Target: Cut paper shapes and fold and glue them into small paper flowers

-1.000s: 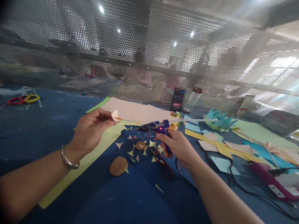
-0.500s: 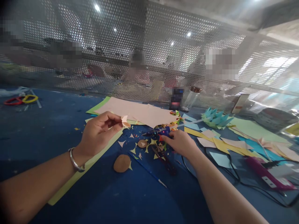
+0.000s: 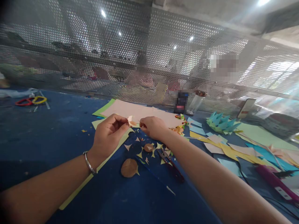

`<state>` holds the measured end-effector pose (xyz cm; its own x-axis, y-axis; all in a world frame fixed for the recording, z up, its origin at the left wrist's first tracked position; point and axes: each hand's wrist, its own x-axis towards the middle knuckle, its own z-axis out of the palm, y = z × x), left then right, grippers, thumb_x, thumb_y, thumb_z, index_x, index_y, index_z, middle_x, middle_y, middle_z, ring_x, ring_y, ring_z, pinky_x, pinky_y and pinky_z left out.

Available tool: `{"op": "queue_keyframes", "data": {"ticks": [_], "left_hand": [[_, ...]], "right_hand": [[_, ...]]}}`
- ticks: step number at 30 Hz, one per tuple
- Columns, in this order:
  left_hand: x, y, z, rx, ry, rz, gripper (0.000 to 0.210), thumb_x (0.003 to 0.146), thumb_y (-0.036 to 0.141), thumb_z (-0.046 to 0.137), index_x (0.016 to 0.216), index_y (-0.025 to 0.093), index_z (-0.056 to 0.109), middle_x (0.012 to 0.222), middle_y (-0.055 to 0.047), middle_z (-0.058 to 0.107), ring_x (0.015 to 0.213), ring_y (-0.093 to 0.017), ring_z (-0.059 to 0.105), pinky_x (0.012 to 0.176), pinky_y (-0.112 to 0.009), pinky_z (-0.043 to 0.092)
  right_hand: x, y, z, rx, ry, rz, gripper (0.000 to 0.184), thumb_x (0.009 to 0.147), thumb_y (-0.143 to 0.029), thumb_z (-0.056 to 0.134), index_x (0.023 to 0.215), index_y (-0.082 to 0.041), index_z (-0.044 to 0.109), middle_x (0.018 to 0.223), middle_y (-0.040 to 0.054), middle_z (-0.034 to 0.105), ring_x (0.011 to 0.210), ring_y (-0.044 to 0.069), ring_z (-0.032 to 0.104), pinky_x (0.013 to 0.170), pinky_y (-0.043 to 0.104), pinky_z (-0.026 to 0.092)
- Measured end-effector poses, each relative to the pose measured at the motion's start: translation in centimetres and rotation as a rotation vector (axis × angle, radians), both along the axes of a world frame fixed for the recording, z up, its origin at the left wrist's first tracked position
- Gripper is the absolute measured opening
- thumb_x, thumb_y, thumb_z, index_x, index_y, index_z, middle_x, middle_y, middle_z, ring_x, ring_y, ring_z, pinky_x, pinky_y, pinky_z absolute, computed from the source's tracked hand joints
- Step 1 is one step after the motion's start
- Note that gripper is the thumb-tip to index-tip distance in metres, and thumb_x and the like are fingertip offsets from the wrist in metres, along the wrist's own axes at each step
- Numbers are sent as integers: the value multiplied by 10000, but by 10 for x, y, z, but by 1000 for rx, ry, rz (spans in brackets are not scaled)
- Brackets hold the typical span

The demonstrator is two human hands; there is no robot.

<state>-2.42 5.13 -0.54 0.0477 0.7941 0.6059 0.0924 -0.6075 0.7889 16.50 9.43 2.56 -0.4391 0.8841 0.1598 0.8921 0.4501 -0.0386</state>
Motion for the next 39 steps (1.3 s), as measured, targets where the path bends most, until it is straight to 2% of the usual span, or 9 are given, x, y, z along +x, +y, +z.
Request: {"op": "queue_keyframes", "data": {"ticks": [4, 8, 13, 18, 26, 32, 39], "left_hand": [[-4, 1, 1, 2, -23, -10, 41, 878, 220, 646, 912, 199, 639, 909, -32, 724, 849, -172, 682, 783, -316, 539], [-5, 2, 2, -16, -41, -32, 56, 881, 240, 642, 915, 197, 632, 918, -42, 737, 855, -187, 697, 795, -337, 550], [-7, 3, 5, 25, -9, 27, 21, 872, 204, 644, 888, 192, 638, 864, -22, 714, 805, -159, 675, 752, -299, 534], [-9, 5, 6, 15, 3, 33, 27, 870, 204, 649, 888, 183, 649, 878, -33, 702, 806, -162, 660, 752, -303, 522], [-5, 7, 2, 17, 21, 38, 50, 854, 227, 656, 881, 186, 661, 852, -30, 697, 777, -162, 651, 732, -297, 517], [-6, 9, -1, 5, 2, 3, 51, 859, 220, 659, 888, 180, 650, 859, -33, 692, 789, -161, 658, 749, -302, 528], [-9, 12, -3, -4, 4, -10, 59, 863, 235, 654, 886, 182, 642, 876, -41, 706, 815, -171, 674, 769, -313, 536]], "right_hand": [[-16, 23, 0, -24, -81, 73, 204, 830, -244, 602, 1001, -214, 709, 987, 71, 729, 844, 202, 619, 637, 261, 350], [-23, 32, -6, -66, -149, 100, 200, 800, -225, 611, 966, -216, 723, 967, 74, 742, 838, 216, 643, 624, 265, 367], [-24, 38, -12, -90, -163, 97, 173, 814, -213, 595, 920, -206, 731, 943, 75, 748, 823, 202, 650, 621, 259, 372], [-15, 33, -12, -81, -110, 68, 196, 800, -173, 578, 917, -198, 733, 906, 66, 746, 785, 193, 638, 621, 258, 371], [12, 7, -5, -97, 12, 49, 191, 817, -192, 574, 955, -183, 707, 898, 43, 738, 763, 154, 628, 628, 220, 396], [-1, 17, -15, -85, -6, 51, 227, 808, -188, 595, 1017, -198, 685, 964, 51, 723, 797, 166, 596, 654, 241, 378], [-13, 22, -15, -76, -39, 68, 151, 809, -178, 573, 887, -196, 700, 879, 45, 716, 724, 157, 569, 604, 248, 338]]}}
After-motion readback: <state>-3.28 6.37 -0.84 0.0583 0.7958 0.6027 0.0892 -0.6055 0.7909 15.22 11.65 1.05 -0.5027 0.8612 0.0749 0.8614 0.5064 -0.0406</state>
